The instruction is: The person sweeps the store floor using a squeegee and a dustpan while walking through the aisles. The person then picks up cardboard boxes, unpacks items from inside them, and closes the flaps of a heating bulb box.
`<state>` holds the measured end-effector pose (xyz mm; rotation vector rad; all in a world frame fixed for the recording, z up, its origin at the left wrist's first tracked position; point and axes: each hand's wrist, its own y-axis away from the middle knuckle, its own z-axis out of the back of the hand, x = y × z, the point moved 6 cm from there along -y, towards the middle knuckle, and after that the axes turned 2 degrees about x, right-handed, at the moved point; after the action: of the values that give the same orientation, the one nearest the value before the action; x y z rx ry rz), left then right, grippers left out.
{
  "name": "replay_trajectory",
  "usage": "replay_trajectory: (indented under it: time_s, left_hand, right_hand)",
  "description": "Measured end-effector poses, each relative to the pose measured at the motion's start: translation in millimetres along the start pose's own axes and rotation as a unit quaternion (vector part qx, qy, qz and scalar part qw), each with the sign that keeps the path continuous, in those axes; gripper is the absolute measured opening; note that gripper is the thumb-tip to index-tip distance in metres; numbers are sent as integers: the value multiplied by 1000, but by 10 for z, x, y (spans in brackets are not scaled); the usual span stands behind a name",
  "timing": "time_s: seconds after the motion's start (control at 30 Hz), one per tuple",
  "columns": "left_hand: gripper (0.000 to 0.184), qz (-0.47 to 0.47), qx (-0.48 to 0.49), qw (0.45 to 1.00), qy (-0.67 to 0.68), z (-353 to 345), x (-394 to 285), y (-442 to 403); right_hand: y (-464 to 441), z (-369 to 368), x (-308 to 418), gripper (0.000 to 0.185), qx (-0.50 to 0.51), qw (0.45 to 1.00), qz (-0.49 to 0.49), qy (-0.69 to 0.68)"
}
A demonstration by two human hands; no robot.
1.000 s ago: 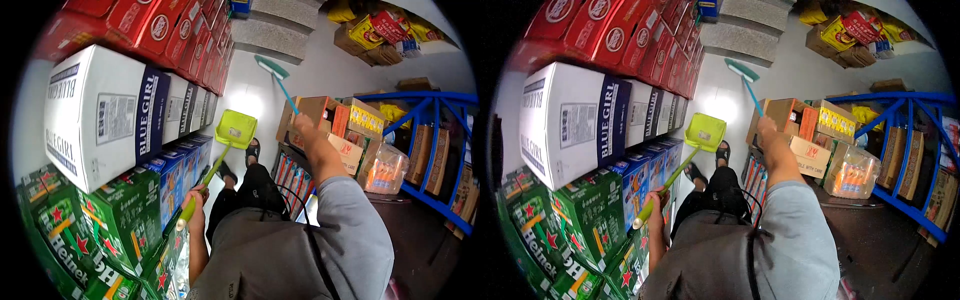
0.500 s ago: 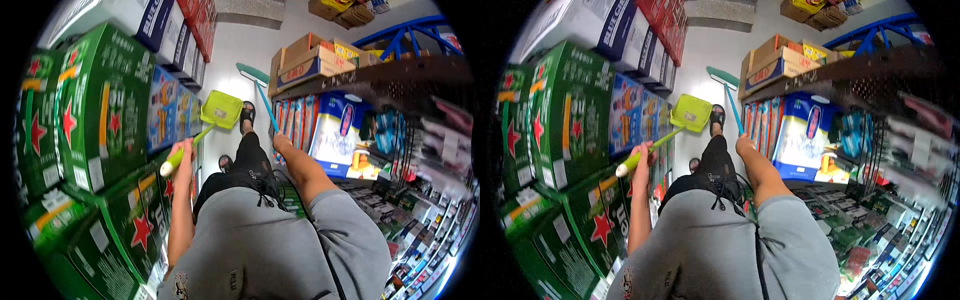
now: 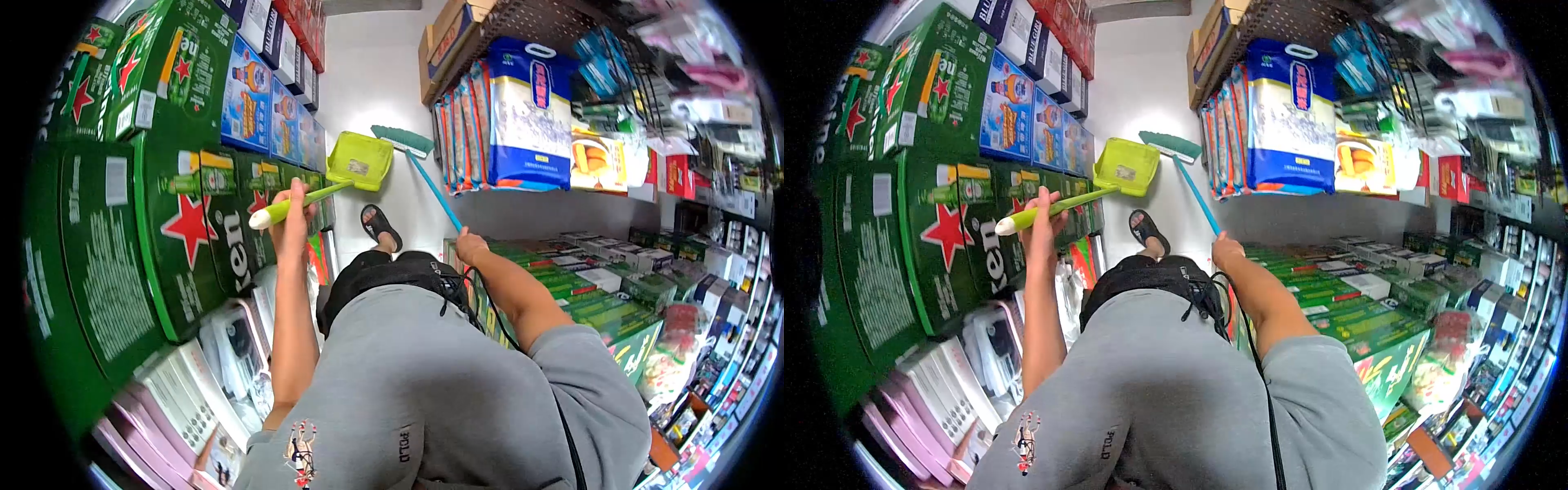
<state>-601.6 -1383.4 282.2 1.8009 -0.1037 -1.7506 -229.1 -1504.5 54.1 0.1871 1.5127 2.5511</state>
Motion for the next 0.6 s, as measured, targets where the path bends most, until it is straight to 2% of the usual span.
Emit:
replay_trajectory:
  time_s: [0.13, 0.27, 0.33, 0.47, 0.53, 0.6]
  left_hand:
    - [40, 22, 18, 999, 19, 217, 370, 479]
    - [39, -29, 17, 999, 34, 436, 658, 1115]
    - [38, -20, 10, 999, 43, 500, 746, 1440]
    - [37, -4, 6, 998, 56, 736, 803, 1882]
    - [38, -1, 2, 998, 57, 799, 815, 2070]
    - [39, 3, 9, 998, 55, 891, 925, 2188]
  right_hand:
    - [130, -343, -148, 49, -22, 999, 20, -17]
    - [419, -620, -124, 44, -31, 999, -8, -20]
    - [519, -857, -228, 54, 4, 993, -78, -93]
    - [749, -1092, -112, 58, 24, 997, -44, -61]
    - [766, -1273, -168, 40, -8, 995, -76, -68]
    - [873, -1373, -217, 41, -18, 992, -92, -80]
